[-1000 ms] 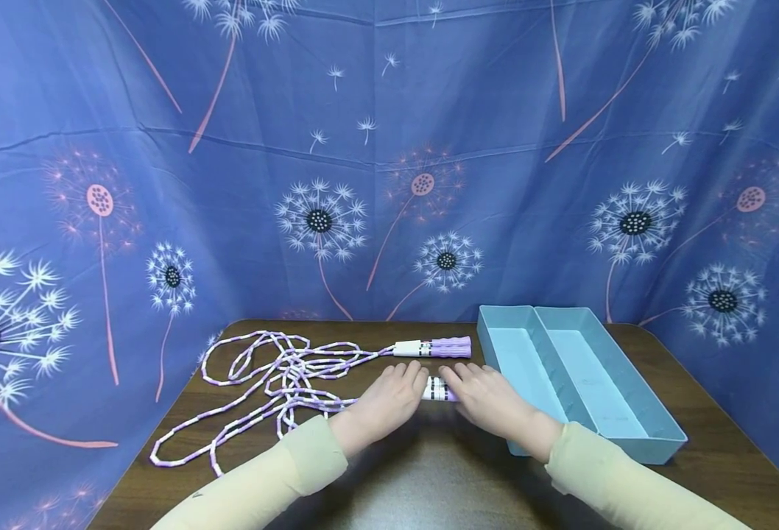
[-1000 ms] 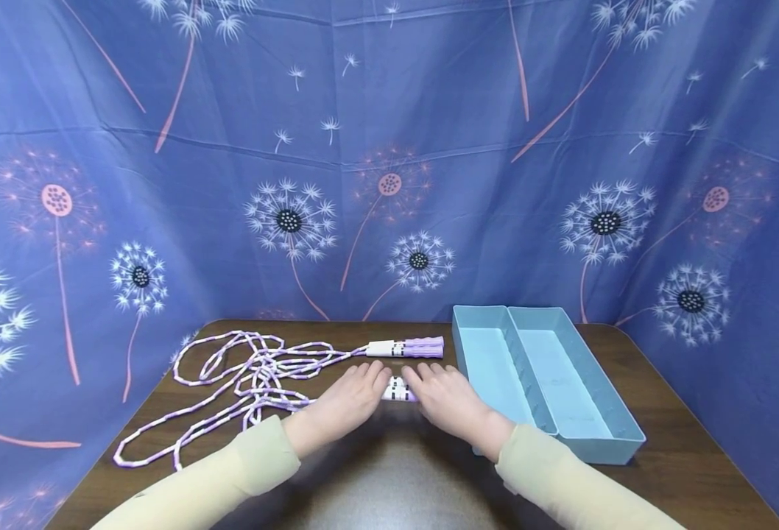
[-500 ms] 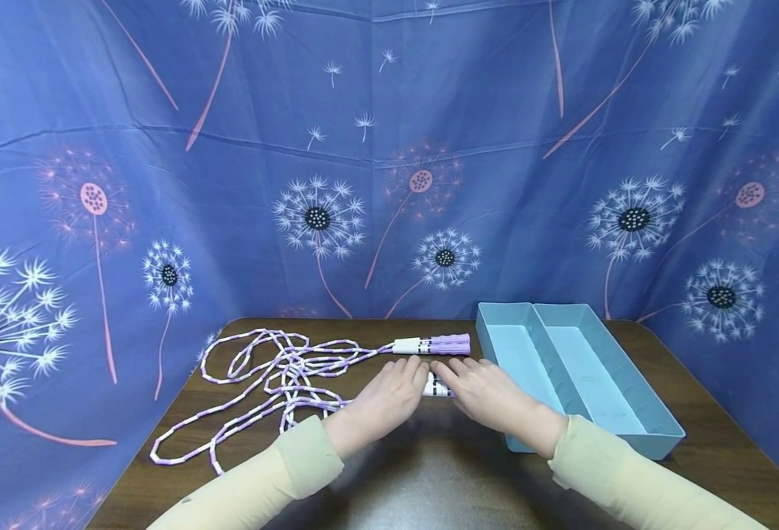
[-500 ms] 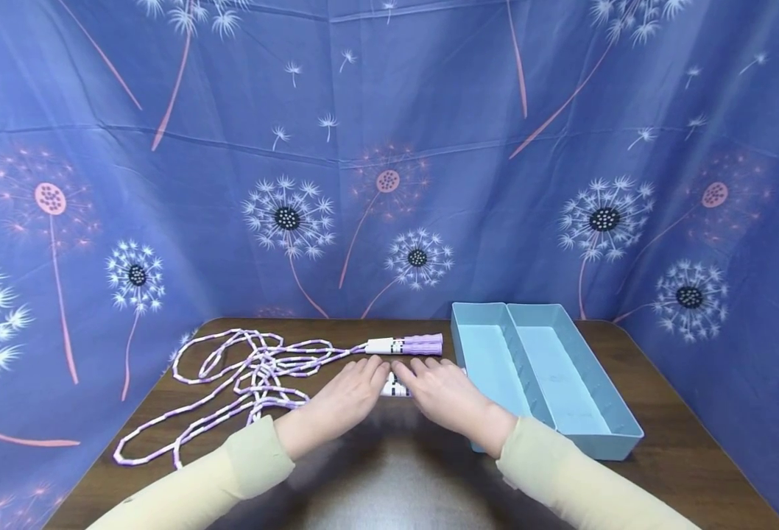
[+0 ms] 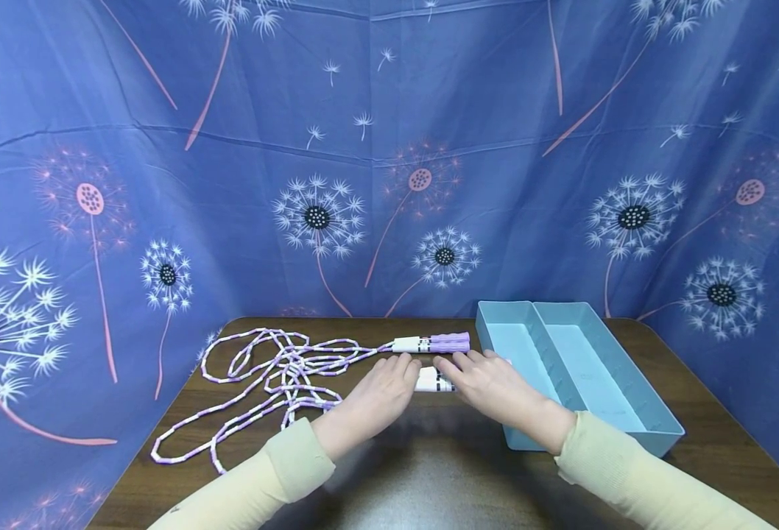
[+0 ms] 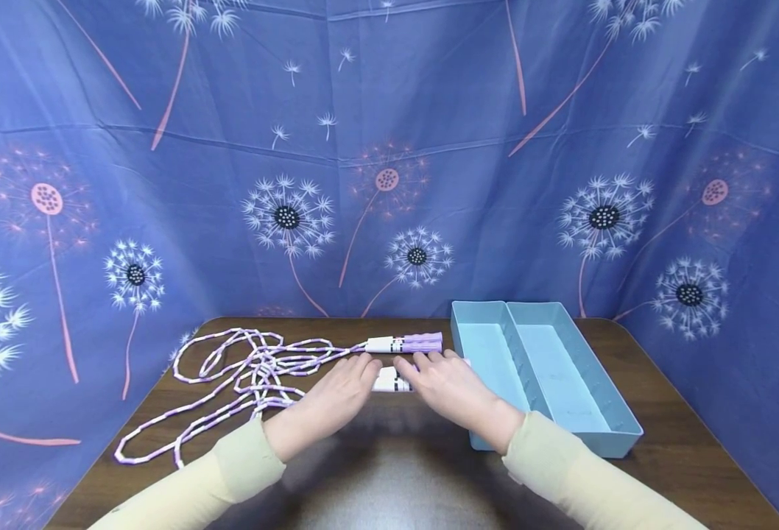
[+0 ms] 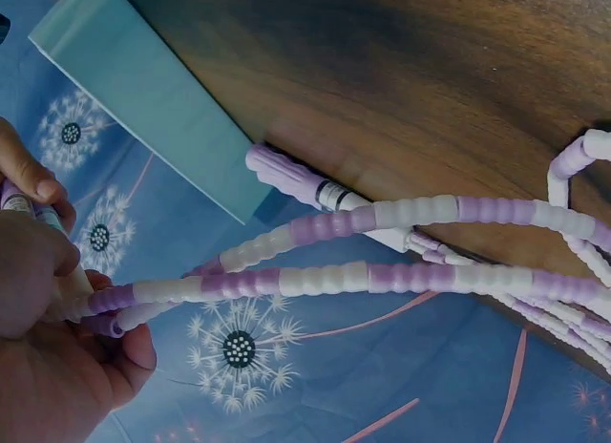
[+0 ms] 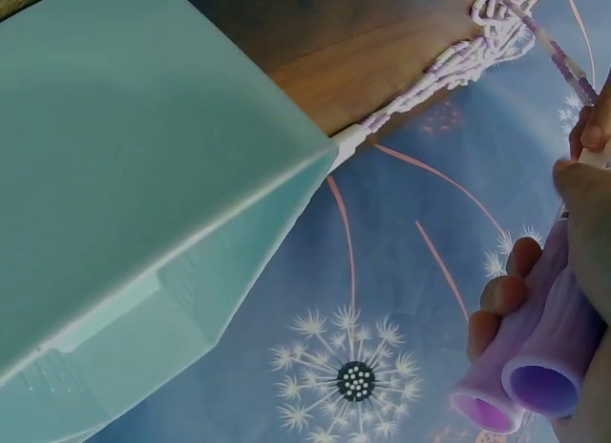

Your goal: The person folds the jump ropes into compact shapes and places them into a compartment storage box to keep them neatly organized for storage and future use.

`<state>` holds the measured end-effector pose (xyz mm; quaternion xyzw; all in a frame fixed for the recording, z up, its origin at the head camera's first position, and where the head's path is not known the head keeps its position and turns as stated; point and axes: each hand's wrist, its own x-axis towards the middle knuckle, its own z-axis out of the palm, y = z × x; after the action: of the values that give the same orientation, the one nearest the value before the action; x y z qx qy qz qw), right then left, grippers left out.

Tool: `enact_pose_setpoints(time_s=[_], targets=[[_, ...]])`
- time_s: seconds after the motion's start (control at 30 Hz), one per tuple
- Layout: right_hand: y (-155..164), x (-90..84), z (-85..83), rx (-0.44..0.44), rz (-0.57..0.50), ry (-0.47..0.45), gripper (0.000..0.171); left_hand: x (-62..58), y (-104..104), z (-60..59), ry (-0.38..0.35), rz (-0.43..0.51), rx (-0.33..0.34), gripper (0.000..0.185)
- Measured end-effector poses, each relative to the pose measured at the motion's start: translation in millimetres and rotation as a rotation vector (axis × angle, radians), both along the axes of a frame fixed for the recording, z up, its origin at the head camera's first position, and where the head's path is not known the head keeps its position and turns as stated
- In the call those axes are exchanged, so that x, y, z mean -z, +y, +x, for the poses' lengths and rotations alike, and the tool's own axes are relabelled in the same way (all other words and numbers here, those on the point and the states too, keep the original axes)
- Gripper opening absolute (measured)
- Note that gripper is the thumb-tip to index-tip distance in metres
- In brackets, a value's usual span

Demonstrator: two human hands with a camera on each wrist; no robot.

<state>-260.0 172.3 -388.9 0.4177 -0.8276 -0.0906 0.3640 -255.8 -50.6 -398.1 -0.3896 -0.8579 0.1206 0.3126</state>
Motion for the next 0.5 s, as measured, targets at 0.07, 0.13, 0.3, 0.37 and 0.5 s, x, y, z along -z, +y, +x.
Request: enact_pose_setpoints(time_s=[0.07,0.13,0.3,0.37,0.5], targets=[[-0.1,-0.6,0.3,-0.009,0.0,0.004,0.05,-0.8,-0.1,0.9,0.007,0.002,0.003,0.021],[-0.2,-1.4,0.6,-0.014,-0.001,0.012,0.053,-1.4,0.2,1.6,0.011,0.008,0.005,0.021],[-0.3,-2.6,1.5,-0.012,-0.017,0.038,0.051,-3.9,1.7,3.9,0.019,0.04,0.016,0.019],[-0.3,-3.0,1.6,-0.012,-0.024,0.053,0.049,-5.1,2.4,4.8,0.02,0.052,0.023,0.018],[0.1,-4.6,1.6,-0.023,-0.039,0.089,0.046,-6.3,2.4,4.5,0.024,0.093,0.058,0.02]])
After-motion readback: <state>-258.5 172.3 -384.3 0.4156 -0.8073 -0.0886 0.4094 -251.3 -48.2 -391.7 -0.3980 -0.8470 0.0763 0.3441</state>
